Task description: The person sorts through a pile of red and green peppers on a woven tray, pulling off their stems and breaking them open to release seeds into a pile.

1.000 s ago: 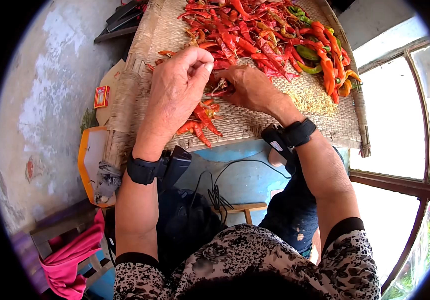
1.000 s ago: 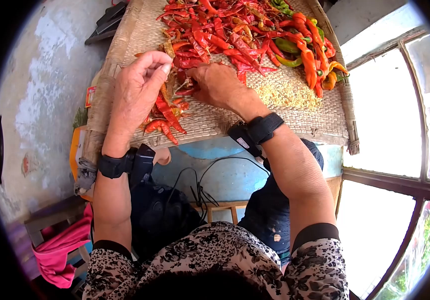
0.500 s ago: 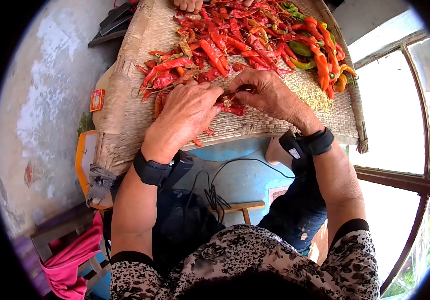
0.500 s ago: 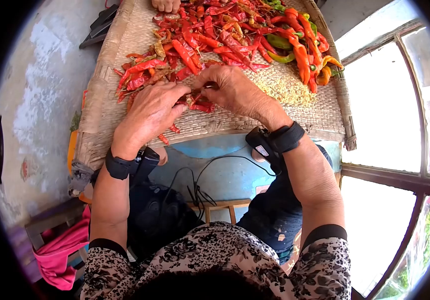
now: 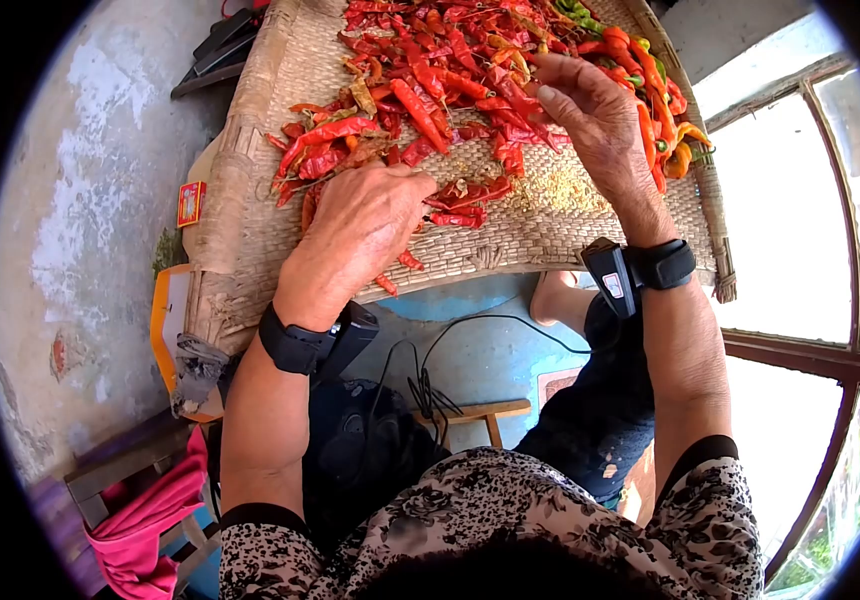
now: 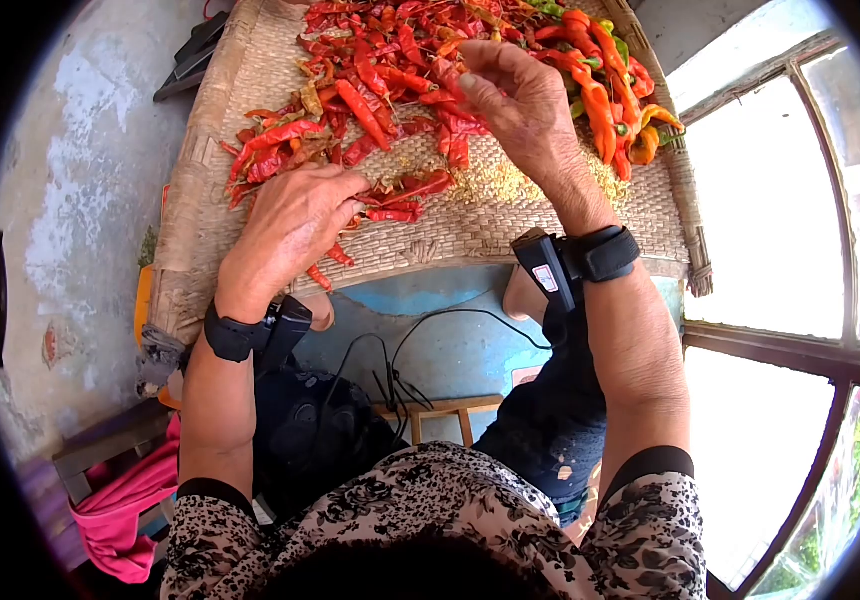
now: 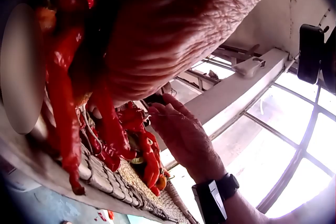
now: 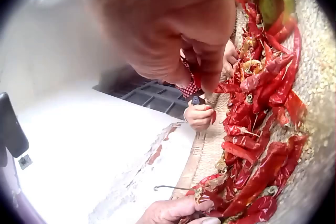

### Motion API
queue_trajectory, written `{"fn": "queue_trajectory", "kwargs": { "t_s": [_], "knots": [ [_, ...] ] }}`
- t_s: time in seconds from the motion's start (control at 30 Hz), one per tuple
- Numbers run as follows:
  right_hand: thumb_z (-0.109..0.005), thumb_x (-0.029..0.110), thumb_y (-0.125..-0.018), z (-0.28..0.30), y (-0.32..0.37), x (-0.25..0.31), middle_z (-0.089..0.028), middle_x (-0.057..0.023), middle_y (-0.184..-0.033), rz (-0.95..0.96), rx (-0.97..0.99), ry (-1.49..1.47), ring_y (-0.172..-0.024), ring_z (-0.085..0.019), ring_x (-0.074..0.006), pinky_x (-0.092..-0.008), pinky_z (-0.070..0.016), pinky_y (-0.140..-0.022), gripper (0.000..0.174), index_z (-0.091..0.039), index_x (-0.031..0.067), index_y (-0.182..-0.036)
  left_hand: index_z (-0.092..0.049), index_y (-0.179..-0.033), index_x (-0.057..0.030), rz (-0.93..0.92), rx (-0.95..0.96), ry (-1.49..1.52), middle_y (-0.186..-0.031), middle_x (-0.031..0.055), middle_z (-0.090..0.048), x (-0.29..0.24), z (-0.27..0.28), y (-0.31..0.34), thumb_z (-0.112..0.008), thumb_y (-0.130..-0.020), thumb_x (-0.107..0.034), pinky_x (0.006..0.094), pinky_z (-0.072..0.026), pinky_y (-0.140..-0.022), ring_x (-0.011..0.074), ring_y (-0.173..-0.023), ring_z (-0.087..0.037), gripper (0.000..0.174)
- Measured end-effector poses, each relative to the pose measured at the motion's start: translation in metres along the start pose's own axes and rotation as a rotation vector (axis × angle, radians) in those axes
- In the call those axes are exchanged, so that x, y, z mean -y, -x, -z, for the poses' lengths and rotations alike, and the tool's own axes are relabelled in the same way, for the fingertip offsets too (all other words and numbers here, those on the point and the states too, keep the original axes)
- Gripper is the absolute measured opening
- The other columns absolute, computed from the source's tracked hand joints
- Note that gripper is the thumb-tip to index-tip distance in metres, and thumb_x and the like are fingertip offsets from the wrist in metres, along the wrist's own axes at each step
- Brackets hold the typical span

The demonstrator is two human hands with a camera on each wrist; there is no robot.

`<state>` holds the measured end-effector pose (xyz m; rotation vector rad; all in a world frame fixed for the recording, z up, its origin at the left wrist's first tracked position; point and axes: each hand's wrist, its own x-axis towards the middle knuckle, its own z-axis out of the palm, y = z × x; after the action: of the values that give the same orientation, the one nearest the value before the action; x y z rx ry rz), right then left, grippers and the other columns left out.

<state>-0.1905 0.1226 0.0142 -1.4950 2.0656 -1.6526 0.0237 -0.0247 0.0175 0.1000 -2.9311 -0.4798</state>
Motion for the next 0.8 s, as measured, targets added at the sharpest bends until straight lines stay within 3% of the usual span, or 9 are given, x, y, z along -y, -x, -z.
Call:
{"fn": "queue_trajectory", "kwargs": {
  "t_s": [0.1, 0.2, 0.33, 0.43, 0.5, 0.57, 0.63, 0.73, 0.8],
  "knots": [
    [-0.070, 0.016, -0.086, 0.005, 0.001, -0.001, -0.059, -0.0116, -0.115, 0.257, -0.188, 0.511, -0.105, -0.060, -0.0217, -0.0330, -0.0546, -0.083, 0.045, -0.057, 0.0126, -0.129, -0.063, -0.095, -0.0021, 0.006, -0.001, -0.011, -0.086, 0.0136, -0.062, -0.001, -0.001, 0.000, -0.062, -0.081, -0.007, 0.0429, -0.0482, -0.074, 0.0336, -0.085, -0.059, 0.015],
    [-0.076, 0.013, -0.079, -0.006, 0.013, 0.004, -0.062, -0.0086, -0.111, 0.006, 0.367, 0.265, -0.102, -0.061, -0.0194, -0.0351, -0.0540, -0.083, 0.052, -0.058, 0.0138, -0.128, -0.063, -0.094, -0.0022, 0.003, 0.007, -0.026, -0.086, 0.0136, -0.062, -0.002, 0.000, -0.001, -0.062, -0.081, -0.007, 0.0427, -0.0484, -0.073, 0.0335, -0.084, -0.060, 0.014],
    [-0.073, 0.012, -0.081, -0.036, 0.024, 0.030, -0.067, -0.0053, -0.098, -0.032, 0.626, 0.080, -0.088, -0.064, -0.0172, -0.0322, -0.0530, -0.078, 0.038, -0.064, 0.0066, -0.117, -0.063, -0.094, -0.0022, 0.011, -0.014, -0.035, -0.086, 0.0139, -0.062, -0.001, -0.003, -0.002, -0.063, -0.081, -0.007, 0.0428, -0.0486, -0.072, 0.0337, -0.083, -0.060, 0.014],
    [-0.069, 0.015, -0.086, -0.043, 0.026, 0.018, -0.067, -0.0045, -0.090, 0.113, 0.506, 0.084, -0.083, -0.063, -0.0144, -0.0307, -0.0524, -0.076, 0.024, -0.065, 0.0013, -0.106, -0.064, -0.094, -0.0021, 0.010, 0.026, -0.056, -0.086, 0.0141, -0.062, -0.003, -0.001, -0.001, -0.063, -0.081, -0.007, 0.0427, -0.0488, -0.073, 0.0338, -0.083, -0.060, 0.015],
    [-0.067, 0.014, -0.087, -0.041, 0.023, 0.013, -0.069, -0.0102, -0.085, -0.033, 0.417, -0.053, -0.077, -0.066, -0.0212, -0.0332, -0.0530, -0.071, 0.016, -0.067, 0.0009, -0.096, -0.064, -0.094, -0.0020, 0.010, 0.025, -0.047, -0.085, 0.0140, -0.062, -0.002, -0.002, -0.001, -0.062, -0.081, -0.007, 0.0427, -0.0486, -0.073, 0.0339, -0.083, -0.060, 0.014],
    [-0.066, 0.020, -0.090, -0.022, 0.007, 0.010, -0.067, -0.0078, -0.080, -0.131, 0.288, -0.066, -0.077, -0.062, -0.0116, -0.0282, -0.0506, -0.068, 0.020, -0.067, 0.0008, -0.098, -0.064, -0.094, -0.0019, 0.013, 0.023, -0.036, -0.085, 0.0138, -0.062, -0.002, -0.002, -0.001, -0.062, -0.081, -0.007, 0.0428, -0.0485, -0.073, 0.0339, -0.083, -0.060, 0.014],
    [-0.066, 0.021, -0.090, -0.006, 0.000, 0.005, -0.068, -0.0109, -0.086, -0.142, 0.097, -0.042, -0.079, -0.064, -0.0161, -0.0301, -0.0518, -0.069, 0.024, -0.067, 0.0020, -0.104, -0.063, -0.093, -0.0016, -0.052, -0.038, -0.020, -0.085, 0.0135, -0.062, -0.002, -0.002, 0.001, -0.061, -0.082, -0.008, 0.0433, -0.0478, -0.073, 0.0336, -0.083, -0.059, 0.012],
    [-0.069, 0.017, -0.086, 0.008, 0.000, -0.007, -0.065, -0.0171, -0.107, 0.191, -0.249, 0.745, -0.089, -0.067, -0.0262, -0.0365, -0.0544, -0.074, 0.030, -0.065, 0.0059, -0.113, -0.063, -0.092, -0.0019, -0.042, -0.032, -0.034, -0.085, 0.0137, -0.062, 0.000, -0.003, 0.002, -0.061, -0.083, -0.008, 0.0436, -0.0473, -0.073, 0.0337, -0.084, -0.059, 0.011],
    [-0.069, 0.016, -0.084, 0.008, 0.009, -0.004, -0.065, -0.0163, -0.105, 0.110, -0.040, 0.562, -0.090, -0.066, -0.0265, -0.0372, -0.0543, -0.076, 0.031, -0.065, 0.0064, -0.113, -0.062, -0.093, -0.0023, -0.029, -0.027, -0.016, -0.085, 0.0140, -0.062, -0.001, -0.002, 0.000, -0.060, -0.083, -0.008, 0.0437, -0.0472, -0.073, 0.0340, -0.084, -0.059, 0.012]
  ]
}}
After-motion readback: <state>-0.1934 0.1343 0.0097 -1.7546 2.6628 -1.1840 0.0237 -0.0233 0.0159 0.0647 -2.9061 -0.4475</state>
